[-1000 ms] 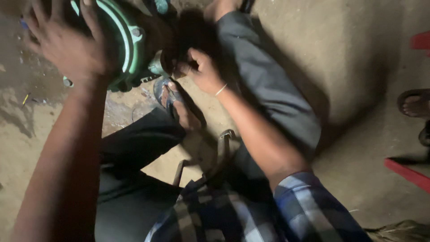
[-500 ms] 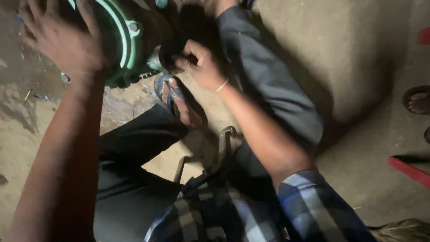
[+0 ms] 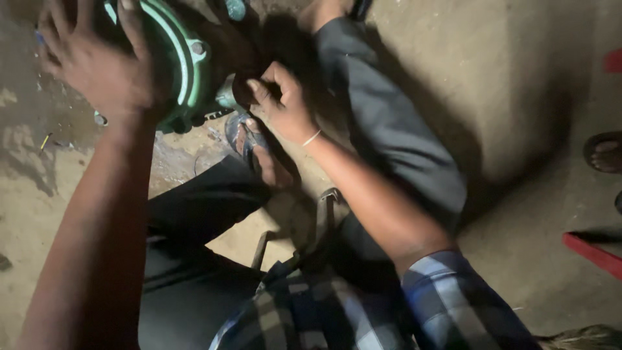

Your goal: The person sits on the floor repairing a green water pump. They hold the pump steady with one hand while unscrewing and tightening bolts around its casing by hand, reposition the pump, and later use a screwdriver to work on fasteners on the motor body.

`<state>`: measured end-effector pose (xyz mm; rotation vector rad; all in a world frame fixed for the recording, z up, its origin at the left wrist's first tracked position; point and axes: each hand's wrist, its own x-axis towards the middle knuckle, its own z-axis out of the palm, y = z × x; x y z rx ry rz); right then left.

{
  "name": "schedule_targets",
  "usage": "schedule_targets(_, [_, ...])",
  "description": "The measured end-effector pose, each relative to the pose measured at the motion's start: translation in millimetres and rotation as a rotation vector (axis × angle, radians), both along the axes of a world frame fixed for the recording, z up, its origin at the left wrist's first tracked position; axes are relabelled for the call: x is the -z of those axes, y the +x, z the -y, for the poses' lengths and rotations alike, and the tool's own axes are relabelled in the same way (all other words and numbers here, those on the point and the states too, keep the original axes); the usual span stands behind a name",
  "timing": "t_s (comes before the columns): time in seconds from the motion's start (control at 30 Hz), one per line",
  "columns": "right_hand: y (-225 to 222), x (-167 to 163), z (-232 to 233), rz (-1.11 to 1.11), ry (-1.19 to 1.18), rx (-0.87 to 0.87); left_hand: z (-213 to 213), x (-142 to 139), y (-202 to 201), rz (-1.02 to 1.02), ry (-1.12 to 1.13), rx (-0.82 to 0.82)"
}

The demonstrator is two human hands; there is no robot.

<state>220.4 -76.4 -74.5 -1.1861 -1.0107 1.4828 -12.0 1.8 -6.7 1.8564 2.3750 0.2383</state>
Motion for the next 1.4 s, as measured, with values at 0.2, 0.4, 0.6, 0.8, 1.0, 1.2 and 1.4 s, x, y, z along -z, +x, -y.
schedule_targets(0.2, [9.5,45.2,-6.4,0.137,0.114,0.090,-2.1,2.9,-5.4,-0.104,-0.002,0.053])
schedule_targets(0.4, [9.4,101.7,9.9,0.202,-0.227,0.073,-4.9,-8.1,0.4,-0.050,0.039,0.080])
schedule_targets(0.6, [2.8,92.1,22.3,0.148,-0.220,0.004,-4.4,-11.3,1.6,0.008,-0.012,0.069])
schedule_targets(0.8, [-4.0,96.5,13.1,0.329,-0.115,0.046,-4.2,-14.4,5.7,-0.047,0.012,0.049])
schedule_targets(1.0, [-8.1,100.8,14.6,0.178,-0.212,0.026,-4.1,-26.0,15.4,-0.032,0.094,0.117])
schedule_targets(1.2, [-4.4,64.4,-1.9,0.224,0.005,0.043,-3.6,-29.2,23.5,-0.046,0.132,0.108])
schedule_targets(1.4, [0.7,21.1,-11.6,0.170,0.223,-0.050,-0.5,-32.9,25.7,0.087,0.035,0.027])
